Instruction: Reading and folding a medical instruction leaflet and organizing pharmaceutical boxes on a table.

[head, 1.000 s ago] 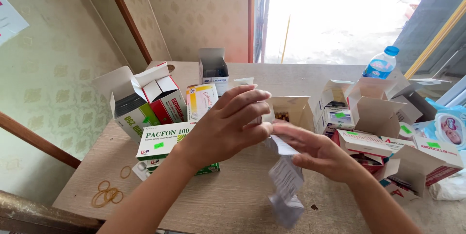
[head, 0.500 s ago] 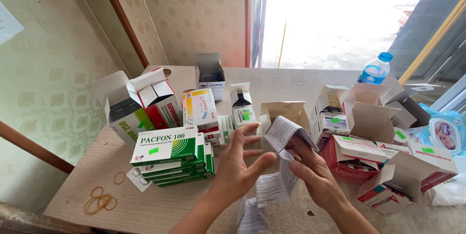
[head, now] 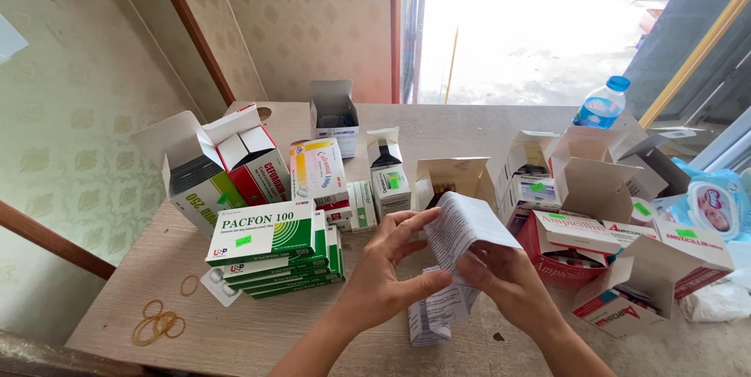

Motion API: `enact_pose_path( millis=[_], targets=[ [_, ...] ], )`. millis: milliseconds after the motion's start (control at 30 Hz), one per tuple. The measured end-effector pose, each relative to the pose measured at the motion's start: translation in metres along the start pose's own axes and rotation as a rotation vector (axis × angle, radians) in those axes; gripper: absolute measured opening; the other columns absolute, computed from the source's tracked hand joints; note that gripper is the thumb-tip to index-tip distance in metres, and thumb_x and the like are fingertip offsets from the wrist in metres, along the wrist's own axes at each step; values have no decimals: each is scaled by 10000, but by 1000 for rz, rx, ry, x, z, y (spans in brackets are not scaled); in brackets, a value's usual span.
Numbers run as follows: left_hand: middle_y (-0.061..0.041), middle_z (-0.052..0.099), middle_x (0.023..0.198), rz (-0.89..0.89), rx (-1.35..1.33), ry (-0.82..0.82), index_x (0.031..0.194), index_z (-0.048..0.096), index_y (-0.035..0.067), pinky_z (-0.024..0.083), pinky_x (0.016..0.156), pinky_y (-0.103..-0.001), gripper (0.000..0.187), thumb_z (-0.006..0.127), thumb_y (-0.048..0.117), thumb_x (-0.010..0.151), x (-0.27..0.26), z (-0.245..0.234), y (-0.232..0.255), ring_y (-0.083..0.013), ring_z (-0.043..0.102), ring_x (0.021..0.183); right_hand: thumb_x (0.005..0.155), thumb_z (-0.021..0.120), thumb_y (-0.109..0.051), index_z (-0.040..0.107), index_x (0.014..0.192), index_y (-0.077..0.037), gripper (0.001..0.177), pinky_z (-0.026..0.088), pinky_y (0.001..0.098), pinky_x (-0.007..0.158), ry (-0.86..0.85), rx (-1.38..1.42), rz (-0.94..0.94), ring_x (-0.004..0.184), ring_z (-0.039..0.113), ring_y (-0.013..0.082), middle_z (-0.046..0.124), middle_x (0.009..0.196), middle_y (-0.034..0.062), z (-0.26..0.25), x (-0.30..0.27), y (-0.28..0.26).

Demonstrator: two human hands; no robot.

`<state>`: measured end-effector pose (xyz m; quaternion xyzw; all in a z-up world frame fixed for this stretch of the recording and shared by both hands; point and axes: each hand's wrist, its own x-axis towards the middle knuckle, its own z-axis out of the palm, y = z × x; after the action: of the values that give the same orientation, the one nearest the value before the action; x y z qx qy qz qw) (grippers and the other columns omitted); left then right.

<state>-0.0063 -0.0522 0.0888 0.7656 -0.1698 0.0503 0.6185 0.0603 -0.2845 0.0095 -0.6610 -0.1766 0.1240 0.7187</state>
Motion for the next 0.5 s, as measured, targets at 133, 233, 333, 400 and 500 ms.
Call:
enact_pose_path(
  millis=[133, 233, 333, 400, 500],
  targets=[
    [-146, 487, 1460, 48, -17, -17, 1571, 468, 138, 504, 1168, -440, 925, 789, 578, 824, 1, 2, 6, -294, 557, 1397, 895, 705, -273, 646, 1282, 24, 492, 600, 317, 834, -15, -233, -128, 992, 717, 142, 794, 1088, 111, 10, -2, -19],
    [-130, 522, 1423, -18, 58, 11, 1555, 500, 150, 513, 1077, -410, 965, 752, 646, 766, 5, 6, 4, -262, 598, 1337, 917, 722, -280, 682, 1239, 24, 445, 599, 312, 747, -27, -389, -320, 900, 687, 114, 795, 1035, 102, 12, -5, -23],
    [-137, 551, 1439, 18, 18, -18, 1559, 482, 125, 543, 1121, -412, 990, 743, 682, 782, 4, 2, 11, -271, 597, 1345, 899, 716, -298, 741, 1167, -31, 379, 590, 318, 604, 16, -505, -209, 715, 703, 114, 825, 884, 69, 14, -7, -26],
    [-147, 538, 1442, 19, 22, -38, 1558, 486, 128, 541, 1116, -412, 961, 709, 687, 809, 4, 1, 3, -278, 604, 1332, 908, 712, -295, 744, 1149, -27, 362, 592, 316, 605, 18, -515, -249, 721, 717, 110, 824, 879, 69, 16, -8, -32],
    [-154, 507, 1459, 21, 70, -66, 1562, 492, 135, 524, 1100, -408, 900, 626, 692, 869, 3, -1, -5, -282, 571, 1350, 907, 711, -293, 756, 1125, -32, 343, 596, 313, 599, 26, -533, -256, 714, 738, 103, 827, 866, 69, 20, -9, -38]
  ],
)
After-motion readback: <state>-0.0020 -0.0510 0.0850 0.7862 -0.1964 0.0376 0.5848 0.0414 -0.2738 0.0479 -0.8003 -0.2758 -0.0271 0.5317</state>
